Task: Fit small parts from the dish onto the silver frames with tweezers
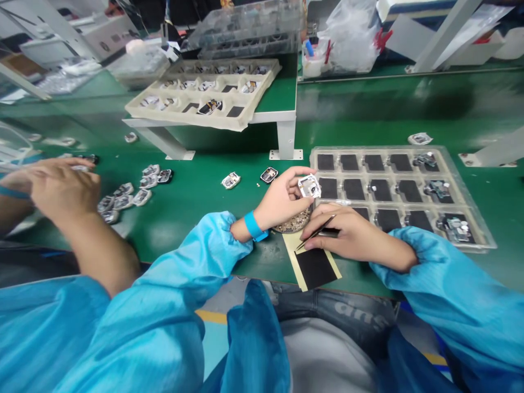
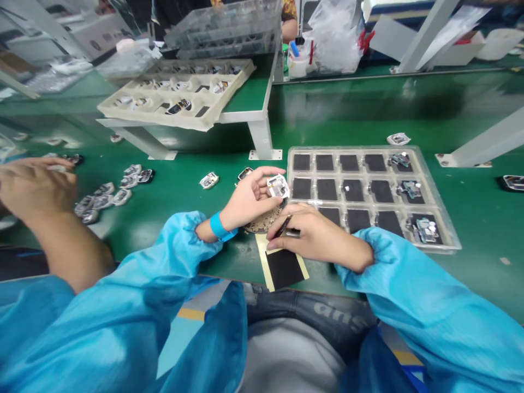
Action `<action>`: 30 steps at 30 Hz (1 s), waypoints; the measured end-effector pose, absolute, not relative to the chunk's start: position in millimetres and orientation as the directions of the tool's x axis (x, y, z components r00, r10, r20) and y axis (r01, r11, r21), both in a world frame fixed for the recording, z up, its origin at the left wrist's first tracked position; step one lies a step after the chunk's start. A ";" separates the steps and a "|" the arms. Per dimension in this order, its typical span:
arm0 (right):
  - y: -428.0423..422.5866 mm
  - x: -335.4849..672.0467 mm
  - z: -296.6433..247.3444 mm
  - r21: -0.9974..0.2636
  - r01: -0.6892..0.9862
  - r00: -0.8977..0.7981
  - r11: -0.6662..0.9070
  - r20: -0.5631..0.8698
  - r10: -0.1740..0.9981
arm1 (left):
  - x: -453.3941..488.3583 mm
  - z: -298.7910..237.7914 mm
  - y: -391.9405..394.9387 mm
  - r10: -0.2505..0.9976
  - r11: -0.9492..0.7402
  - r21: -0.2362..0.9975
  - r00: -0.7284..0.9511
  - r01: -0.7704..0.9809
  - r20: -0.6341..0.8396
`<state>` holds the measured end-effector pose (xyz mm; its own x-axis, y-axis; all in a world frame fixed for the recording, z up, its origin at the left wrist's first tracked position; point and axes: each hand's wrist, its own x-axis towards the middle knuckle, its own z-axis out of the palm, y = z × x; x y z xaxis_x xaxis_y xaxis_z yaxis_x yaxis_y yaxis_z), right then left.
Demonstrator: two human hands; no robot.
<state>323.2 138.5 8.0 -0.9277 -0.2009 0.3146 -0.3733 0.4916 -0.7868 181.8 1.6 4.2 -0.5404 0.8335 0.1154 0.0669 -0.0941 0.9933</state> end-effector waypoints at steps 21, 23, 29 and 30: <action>136.8 322.1 7.2 -0.777 -0.386 -0.921 0.497 0.353 -0.164 | 181.5 1.8 0.8 0.830 -0.093 0.988 -0.538 0.122 0.145; 136.9 322.0 7.9 -0.782 -0.385 -0.922 0.490 0.350 -0.165 | 181.6 1.8 1.0 0.828 -0.089 0.988 -0.542 0.123 0.142; 136.2 321.7 10.9 -0.792 -0.349 -0.937 0.501 0.292 -0.192 | 182.1 2.2 1.0 0.825 -0.083 0.989 -0.548 0.123 0.138; 136.0 321.7 11.2 -0.793 -0.343 -0.939 0.504 0.284 -0.193 | 182.1 2.2 0.9 0.825 -0.082 0.989 -0.549 0.124 0.137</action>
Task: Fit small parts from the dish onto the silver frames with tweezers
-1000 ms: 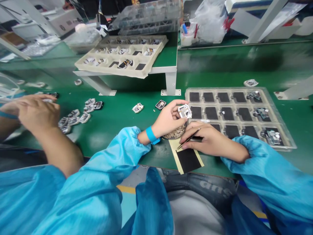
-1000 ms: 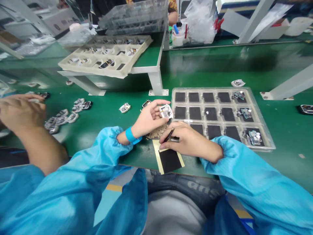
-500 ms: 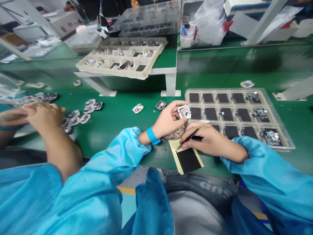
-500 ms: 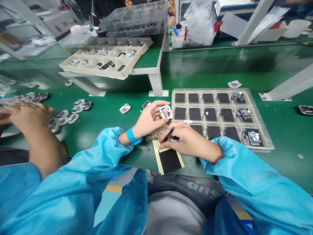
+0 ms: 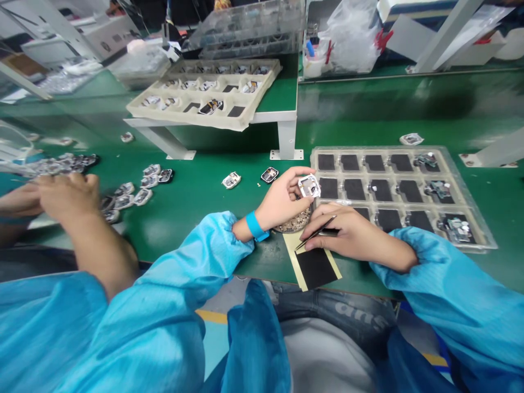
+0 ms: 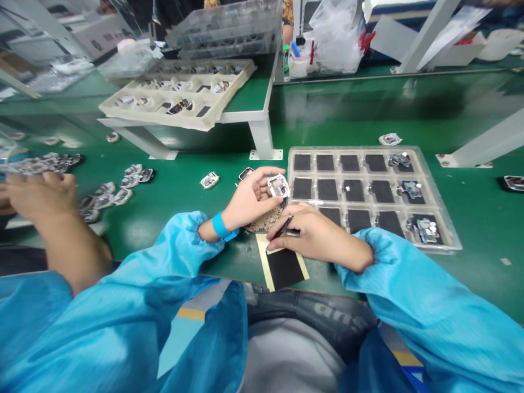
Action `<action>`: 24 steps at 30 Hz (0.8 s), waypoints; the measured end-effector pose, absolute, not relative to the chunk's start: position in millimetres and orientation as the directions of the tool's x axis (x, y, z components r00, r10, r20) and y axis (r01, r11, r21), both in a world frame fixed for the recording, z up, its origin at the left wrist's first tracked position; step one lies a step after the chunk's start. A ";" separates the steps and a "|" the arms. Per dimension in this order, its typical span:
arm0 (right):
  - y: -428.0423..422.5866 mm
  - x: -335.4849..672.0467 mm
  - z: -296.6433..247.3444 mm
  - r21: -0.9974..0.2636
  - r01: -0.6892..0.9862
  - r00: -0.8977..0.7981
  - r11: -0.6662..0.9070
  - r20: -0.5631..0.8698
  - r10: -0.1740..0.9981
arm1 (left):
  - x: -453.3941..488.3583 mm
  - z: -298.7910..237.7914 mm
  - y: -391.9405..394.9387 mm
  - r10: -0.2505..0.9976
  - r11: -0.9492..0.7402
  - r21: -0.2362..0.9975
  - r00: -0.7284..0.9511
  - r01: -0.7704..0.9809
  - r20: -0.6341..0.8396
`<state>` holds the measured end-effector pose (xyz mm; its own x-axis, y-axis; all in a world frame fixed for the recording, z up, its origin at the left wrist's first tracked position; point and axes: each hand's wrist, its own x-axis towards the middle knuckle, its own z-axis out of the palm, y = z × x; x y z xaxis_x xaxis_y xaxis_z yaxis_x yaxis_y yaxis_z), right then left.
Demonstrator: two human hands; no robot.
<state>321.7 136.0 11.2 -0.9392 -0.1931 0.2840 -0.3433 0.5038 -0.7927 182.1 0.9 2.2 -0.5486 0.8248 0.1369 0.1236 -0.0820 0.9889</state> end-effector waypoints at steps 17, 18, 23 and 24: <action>137.1 322.6 7.7 -0.776 -0.354 -0.935 0.522 0.299 -0.189 | 181.4 1.3 0.4 0.826 -0.085 0.989 -0.547 0.124 0.139; 136.7 322.5 7.6 -0.774 -0.351 -0.936 0.527 0.294 -0.193 | 181.5 1.4 0.4 0.825 -0.085 0.989 -0.547 0.124 0.140; 139.8 326.0 21.5 -0.789 -0.373 -0.928 0.488 0.320 -0.192 | 181.0 1.6 0.7 0.831 -0.088 0.990 -0.541 0.107 0.132; 143.2 327.9 28.3 -0.802 -0.376 -0.926 0.464 0.330 -0.181 | 180.6 1.4 0.8 0.833 -0.087 0.991 -0.539 0.102 0.128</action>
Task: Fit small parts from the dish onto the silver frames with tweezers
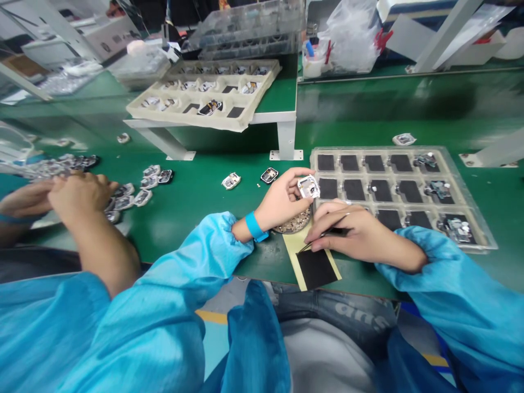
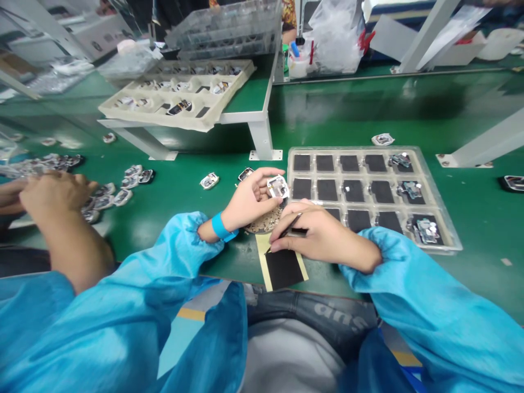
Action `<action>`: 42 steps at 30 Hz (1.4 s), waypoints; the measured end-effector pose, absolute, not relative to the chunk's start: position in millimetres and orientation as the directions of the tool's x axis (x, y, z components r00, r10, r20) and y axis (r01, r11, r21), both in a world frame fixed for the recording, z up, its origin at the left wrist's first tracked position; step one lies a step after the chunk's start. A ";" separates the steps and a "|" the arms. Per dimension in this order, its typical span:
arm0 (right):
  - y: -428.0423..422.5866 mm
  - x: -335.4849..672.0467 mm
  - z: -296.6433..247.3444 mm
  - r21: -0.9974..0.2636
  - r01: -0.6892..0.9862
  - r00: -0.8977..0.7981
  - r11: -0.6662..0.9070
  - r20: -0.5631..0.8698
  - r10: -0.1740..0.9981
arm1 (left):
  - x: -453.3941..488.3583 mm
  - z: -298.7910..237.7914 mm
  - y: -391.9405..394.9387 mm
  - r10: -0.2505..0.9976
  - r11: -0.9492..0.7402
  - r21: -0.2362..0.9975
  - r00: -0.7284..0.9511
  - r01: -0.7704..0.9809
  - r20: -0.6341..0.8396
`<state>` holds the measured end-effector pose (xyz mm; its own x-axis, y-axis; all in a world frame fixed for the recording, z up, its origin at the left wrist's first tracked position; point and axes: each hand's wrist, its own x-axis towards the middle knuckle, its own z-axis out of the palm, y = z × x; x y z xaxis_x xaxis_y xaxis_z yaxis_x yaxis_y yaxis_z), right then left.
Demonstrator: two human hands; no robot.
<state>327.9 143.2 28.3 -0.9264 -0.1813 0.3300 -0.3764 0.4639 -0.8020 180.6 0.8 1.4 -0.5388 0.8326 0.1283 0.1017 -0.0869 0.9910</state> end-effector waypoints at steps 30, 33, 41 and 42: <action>171.4 330.7 28.3 -0.394 -0.339 -0.705 0.854 0.707 0.046 | 183.4 -1.3 -1.4 0.833 -0.001 0.999 -0.552 0.052 0.030; 171.7 330.9 27.5 -0.406 -0.333 -0.707 0.851 0.705 0.060 | 183.2 -1.6 -1.6 0.832 0.004 0.999 -0.554 0.051 0.025; 168.6 329.1 29.6 -0.374 -0.335 -0.699 0.865 0.714 0.038 | 183.4 -0.1 -0.5 0.827 0.002 0.999 -0.562 0.048 0.025; 168.1 329.2 30.1 -0.371 -0.328 -0.693 0.869 0.719 0.045 | 183.7 0.3 -0.6 0.827 0.006 0.999 -0.562 0.044 0.020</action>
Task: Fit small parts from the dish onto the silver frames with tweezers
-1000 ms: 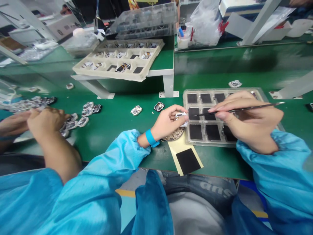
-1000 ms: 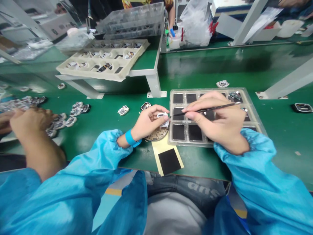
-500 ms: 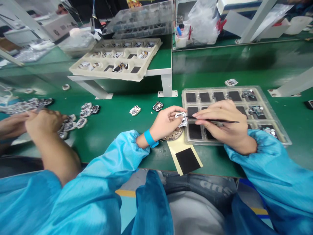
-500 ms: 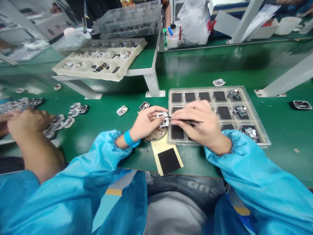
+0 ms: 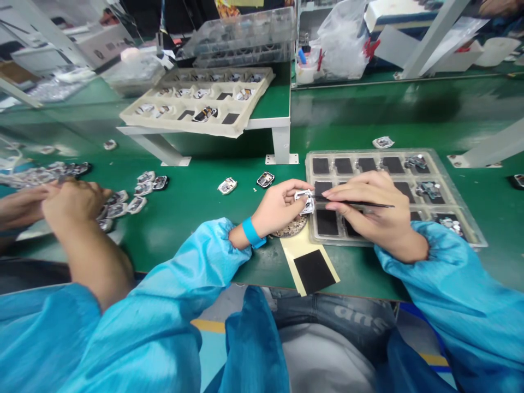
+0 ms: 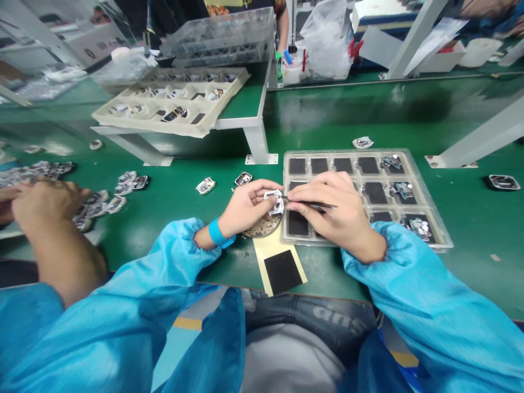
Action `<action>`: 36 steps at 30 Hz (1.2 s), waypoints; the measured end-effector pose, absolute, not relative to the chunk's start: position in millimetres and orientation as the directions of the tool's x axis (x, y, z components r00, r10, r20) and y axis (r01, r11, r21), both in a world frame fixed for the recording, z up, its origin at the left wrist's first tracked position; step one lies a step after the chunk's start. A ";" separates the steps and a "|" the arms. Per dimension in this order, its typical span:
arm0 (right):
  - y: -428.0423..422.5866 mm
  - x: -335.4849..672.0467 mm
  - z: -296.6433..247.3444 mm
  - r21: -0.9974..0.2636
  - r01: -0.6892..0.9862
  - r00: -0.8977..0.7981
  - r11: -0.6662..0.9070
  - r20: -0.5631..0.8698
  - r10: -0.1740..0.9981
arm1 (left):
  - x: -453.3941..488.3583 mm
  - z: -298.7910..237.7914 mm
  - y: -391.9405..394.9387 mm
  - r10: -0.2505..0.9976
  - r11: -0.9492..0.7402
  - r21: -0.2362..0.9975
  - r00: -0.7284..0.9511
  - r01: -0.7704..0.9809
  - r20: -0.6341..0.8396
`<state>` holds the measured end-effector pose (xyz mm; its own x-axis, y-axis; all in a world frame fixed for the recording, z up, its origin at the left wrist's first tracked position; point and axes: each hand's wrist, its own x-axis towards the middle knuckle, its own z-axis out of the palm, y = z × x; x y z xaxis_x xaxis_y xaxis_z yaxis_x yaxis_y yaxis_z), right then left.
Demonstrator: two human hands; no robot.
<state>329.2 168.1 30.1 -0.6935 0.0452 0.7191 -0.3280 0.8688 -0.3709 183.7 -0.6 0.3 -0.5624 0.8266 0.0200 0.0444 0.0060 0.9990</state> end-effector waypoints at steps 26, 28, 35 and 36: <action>173.6 326.3 33.6 -0.764 -0.223 -0.772 0.605 0.518 0.369 | 179.4 8.0 -5.5 0.743 -0.083 0.983 -0.648 0.161 0.169; 178.6 327.2 37.2 -0.798 -0.190 -0.835 0.572 0.437 0.333 | 179.5 8.3 -5.5 0.744 -0.083 0.980 -0.643 0.183 0.183; 225.4 332.1 59.3 -0.754 -0.280 -0.422 0.595 0.653 0.629 | 180.7 7.6 -3.4 0.746 -0.098 0.990 -0.650 0.106 0.143; 239.4 335.2 62.3 -0.732 -0.264 -0.296 0.628 0.681 0.670 | 180.4 6.3 -2.8 0.746 -0.125 0.988 -0.648 0.088 0.152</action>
<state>335.2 239.4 62.3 -0.2957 0.6696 0.6813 -0.2640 0.6281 -0.7320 180.4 -2.8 6.3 -0.6480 0.7463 0.1522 0.0882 -0.1250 0.9882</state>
